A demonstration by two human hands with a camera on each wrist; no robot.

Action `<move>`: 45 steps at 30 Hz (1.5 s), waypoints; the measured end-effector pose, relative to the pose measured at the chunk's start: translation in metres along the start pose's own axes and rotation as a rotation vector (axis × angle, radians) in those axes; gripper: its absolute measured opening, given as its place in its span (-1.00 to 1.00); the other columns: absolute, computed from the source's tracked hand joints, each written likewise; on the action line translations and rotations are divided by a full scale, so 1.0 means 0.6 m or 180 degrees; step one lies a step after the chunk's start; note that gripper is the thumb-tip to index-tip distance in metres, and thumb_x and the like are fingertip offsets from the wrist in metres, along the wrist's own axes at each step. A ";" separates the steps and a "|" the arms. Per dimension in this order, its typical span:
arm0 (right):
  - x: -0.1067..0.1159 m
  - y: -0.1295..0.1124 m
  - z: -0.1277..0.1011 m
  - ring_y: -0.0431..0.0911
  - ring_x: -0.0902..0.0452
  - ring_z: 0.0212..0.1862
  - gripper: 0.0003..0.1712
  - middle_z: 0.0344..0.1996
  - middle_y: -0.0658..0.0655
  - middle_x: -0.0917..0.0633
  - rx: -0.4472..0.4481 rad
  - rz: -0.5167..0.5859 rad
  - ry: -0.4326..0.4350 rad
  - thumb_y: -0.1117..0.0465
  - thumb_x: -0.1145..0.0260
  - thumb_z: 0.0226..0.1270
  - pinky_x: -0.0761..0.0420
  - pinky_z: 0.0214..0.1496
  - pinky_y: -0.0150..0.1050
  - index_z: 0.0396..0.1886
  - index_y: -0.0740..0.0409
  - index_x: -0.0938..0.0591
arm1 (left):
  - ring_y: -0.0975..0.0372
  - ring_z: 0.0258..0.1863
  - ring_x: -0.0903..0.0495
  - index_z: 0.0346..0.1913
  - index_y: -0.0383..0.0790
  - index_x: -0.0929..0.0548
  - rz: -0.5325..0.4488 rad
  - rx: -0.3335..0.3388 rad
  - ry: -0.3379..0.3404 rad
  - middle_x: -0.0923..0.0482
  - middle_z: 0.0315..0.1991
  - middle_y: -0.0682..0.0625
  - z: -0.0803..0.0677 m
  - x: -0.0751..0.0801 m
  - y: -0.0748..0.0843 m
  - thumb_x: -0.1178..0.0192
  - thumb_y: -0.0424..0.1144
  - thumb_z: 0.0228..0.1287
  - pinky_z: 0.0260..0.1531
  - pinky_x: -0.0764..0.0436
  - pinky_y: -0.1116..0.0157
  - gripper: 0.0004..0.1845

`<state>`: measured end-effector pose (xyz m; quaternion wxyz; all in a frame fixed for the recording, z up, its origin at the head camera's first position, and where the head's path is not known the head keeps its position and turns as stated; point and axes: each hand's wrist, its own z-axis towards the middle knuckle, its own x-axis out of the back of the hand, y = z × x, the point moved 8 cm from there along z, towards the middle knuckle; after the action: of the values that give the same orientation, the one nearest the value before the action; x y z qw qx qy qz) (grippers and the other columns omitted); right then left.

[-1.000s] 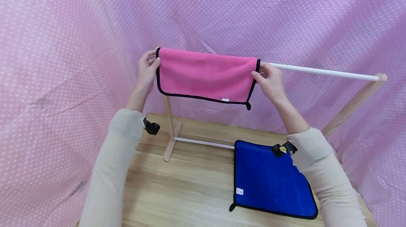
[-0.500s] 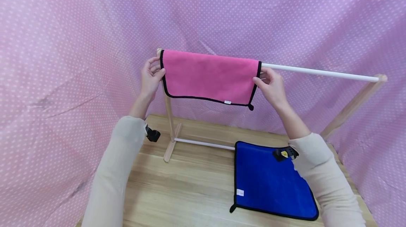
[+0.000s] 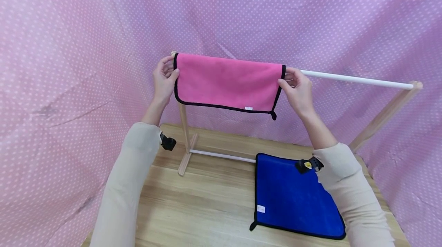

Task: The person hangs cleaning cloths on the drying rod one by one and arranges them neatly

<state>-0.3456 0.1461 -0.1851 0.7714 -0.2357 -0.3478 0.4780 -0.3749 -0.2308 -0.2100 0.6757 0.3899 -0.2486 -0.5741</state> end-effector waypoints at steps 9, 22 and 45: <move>-0.005 0.007 -0.011 -0.47 -0.47 -0.46 -0.49 -0.37 0.29 -0.63 0.0096 -0.0112 -0.0039 0.40 -0.25 0.16 -0.49 -0.33 -0.63 0.15 0.29 -0.41 | 0.36 -0.40 -0.50 0.20 -0.39 -0.38 0.0190 0.0007 -0.0056 -0.48 -0.30 0.09 -0.017 -0.001 -0.002 -0.02 -0.62 0.15 -0.27 -0.54 0.51 -0.50; -0.008 0.018 -0.018 -0.54 -0.45 -0.45 -0.41 -0.37 0.34 -0.63 0.0250 -0.0193 -0.0163 0.43 -0.21 0.16 -0.49 -0.31 -0.65 0.23 0.25 -0.34 | 0.34 -0.38 -0.50 0.23 -0.48 -0.27 0.0470 -0.0248 -0.0293 -0.47 -0.22 -0.21 -0.052 -0.012 0.008 0.01 -0.67 0.10 -0.28 -0.57 0.55 -0.44; -0.038 0.057 -0.099 0.12 -0.59 -0.34 -0.22 -0.38 0.35 -0.63 0.0513 -0.0350 -0.0535 0.51 -0.22 0.10 -0.45 -0.29 -0.72 0.34 0.28 -0.18 | 0.13 -0.25 -0.51 0.24 -0.45 -0.29 0.0798 -0.0090 -0.0352 -0.47 -0.11 -0.47 -0.103 0.011 -0.048 -0.02 -0.65 0.14 -0.27 -0.56 0.56 -0.45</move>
<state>-0.3272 0.1383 -0.2547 0.7810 -0.1126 -0.3841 0.4795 -0.3416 -0.2234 -0.2694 0.7329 0.3140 -0.3241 -0.5092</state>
